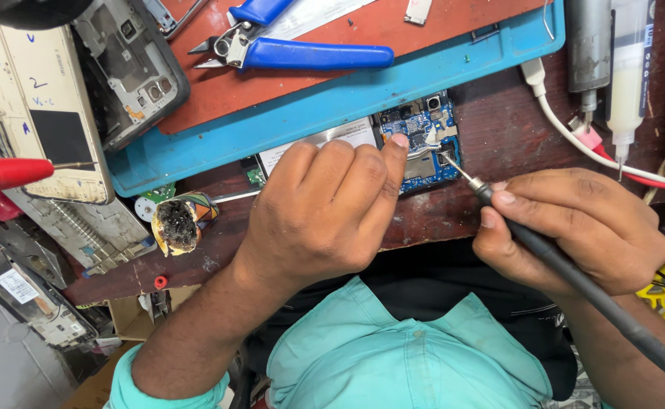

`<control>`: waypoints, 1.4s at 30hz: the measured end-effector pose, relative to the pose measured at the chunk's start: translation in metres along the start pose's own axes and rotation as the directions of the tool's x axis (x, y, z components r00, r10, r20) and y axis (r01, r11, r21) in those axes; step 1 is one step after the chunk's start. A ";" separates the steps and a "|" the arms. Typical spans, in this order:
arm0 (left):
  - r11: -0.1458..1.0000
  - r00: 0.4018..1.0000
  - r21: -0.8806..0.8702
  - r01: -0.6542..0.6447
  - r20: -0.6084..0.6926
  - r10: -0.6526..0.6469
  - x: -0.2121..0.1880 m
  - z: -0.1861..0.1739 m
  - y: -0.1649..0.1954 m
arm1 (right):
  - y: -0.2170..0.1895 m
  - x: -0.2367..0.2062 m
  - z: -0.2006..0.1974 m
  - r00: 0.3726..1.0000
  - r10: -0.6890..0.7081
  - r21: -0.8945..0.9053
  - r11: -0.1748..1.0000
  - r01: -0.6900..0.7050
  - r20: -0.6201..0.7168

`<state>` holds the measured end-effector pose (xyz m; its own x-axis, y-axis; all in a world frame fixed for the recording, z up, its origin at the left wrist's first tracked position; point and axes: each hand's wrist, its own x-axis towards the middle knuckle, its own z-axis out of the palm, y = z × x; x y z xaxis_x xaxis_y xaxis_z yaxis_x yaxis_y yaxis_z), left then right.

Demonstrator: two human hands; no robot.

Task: The person solders a component on a smartphone motherboard using a soldering iron and tweezers, then reassembles the phone by placing the motherboard into the chassis and closing the back cover. The person tests the phone by powering it on and navigating the screen.

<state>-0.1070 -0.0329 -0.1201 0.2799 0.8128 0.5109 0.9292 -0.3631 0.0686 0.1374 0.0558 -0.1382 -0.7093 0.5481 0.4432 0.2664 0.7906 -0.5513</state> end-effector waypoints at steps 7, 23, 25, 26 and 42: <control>0.999 0.999 0.038 0.023 0.028 -0.024 0.002 -0.002 0.002 | -0.001 0.002 0.001 1.000 -0.005 0.008 1.000 0.005 -0.005; 0.984 0.999 0.178 0.028 0.012 -0.031 0.003 -0.004 0.005 | -0.005 0.007 -0.001 1.000 0.004 0.010 1.000 -0.004 -0.019; 0.983 0.999 0.179 0.029 0.012 -0.032 0.003 -0.003 0.005 | -0.005 0.008 -0.001 1.000 0.001 0.025 1.000 0.000 -0.011; 0.983 0.999 0.181 0.030 0.013 -0.033 0.003 -0.003 0.005 | -0.005 0.009 -0.001 1.000 -0.001 0.032 0.999 0.002 -0.008; 0.974 0.999 0.224 0.036 0.013 -0.040 0.000 -0.006 0.007 | -0.009 0.008 -0.002 0.998 0.037 0.034 0.999 -0.035 -0.045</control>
<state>-0.1020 -0.0383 -0.1144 0.2455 0.8323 0.4970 0.9691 -0.2224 -0.1063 0.1309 0.0537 -0.1288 -0.6692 0.5885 0.4537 0.2692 0.7611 -0.5901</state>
